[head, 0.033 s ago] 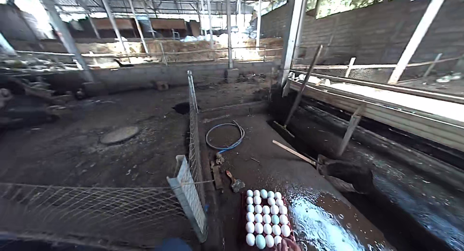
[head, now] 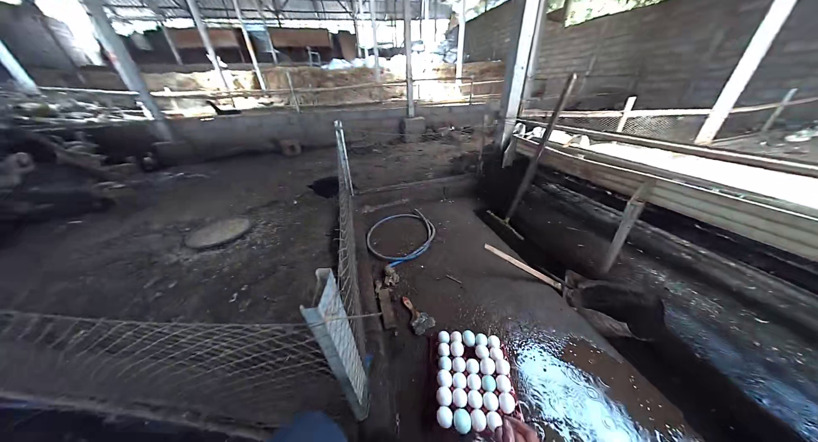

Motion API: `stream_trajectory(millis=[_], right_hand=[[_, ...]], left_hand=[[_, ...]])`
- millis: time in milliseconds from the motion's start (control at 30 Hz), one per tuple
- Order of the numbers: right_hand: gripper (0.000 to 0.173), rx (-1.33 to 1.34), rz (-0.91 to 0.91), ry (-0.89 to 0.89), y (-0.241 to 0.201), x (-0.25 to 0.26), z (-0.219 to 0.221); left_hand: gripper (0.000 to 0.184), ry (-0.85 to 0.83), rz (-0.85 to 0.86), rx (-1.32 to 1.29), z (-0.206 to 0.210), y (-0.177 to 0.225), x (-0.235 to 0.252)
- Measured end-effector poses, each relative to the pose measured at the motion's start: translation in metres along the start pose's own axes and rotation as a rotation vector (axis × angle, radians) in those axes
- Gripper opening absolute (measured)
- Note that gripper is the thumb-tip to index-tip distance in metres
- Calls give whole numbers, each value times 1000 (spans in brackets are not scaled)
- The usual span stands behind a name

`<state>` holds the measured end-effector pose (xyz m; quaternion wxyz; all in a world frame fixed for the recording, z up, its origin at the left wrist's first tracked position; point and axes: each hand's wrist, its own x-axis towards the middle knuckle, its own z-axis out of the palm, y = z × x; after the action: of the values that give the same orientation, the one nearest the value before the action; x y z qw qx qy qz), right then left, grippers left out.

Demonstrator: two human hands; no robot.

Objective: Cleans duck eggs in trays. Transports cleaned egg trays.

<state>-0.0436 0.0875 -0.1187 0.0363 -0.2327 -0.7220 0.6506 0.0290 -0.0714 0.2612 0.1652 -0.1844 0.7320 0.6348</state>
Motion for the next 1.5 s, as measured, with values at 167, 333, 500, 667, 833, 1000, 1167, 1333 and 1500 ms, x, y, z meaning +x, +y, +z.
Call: stream_trajectory(millis=[167, 333, 500, 667, 833, 1000, 1167, 1333, 1500], right_hand=[[37, 184, 109, 75, -53, -36, -3], [42, 91, 38, 60, -57, -43, -7], [44, 108, -3, -44, -60, -55, -9], [42, 45, 69, -2, -80, -62, -12], [47, 194, 281, 23, -64, -40, -15], [39, 388, 437, 43, -63, -34, -18], [40, 51, 67, 115, -76, -60, -9], [42, 112, 144, 108, -82, -62, -12], [38, 190, 229, 139, -82, -52, -14]], left_hand=[[49, -92, 555, -127, 92, -203, 136], [56, -194, 243, -73, 118, -234, 168], [59, -243, 245, -111, 111, -229, 169], [64, -245, 157, -207, 112, -205, 159], [67, -316, 66, -89, 106, -228, 175], [40, -348, 15, -106, 104, -234, 186], [50, -306, 230, -38, 108, -236, 176], [46, -220, 259, 91, 110, -233, 175], [48, -222, 205, 73, 110, -232, 174]])
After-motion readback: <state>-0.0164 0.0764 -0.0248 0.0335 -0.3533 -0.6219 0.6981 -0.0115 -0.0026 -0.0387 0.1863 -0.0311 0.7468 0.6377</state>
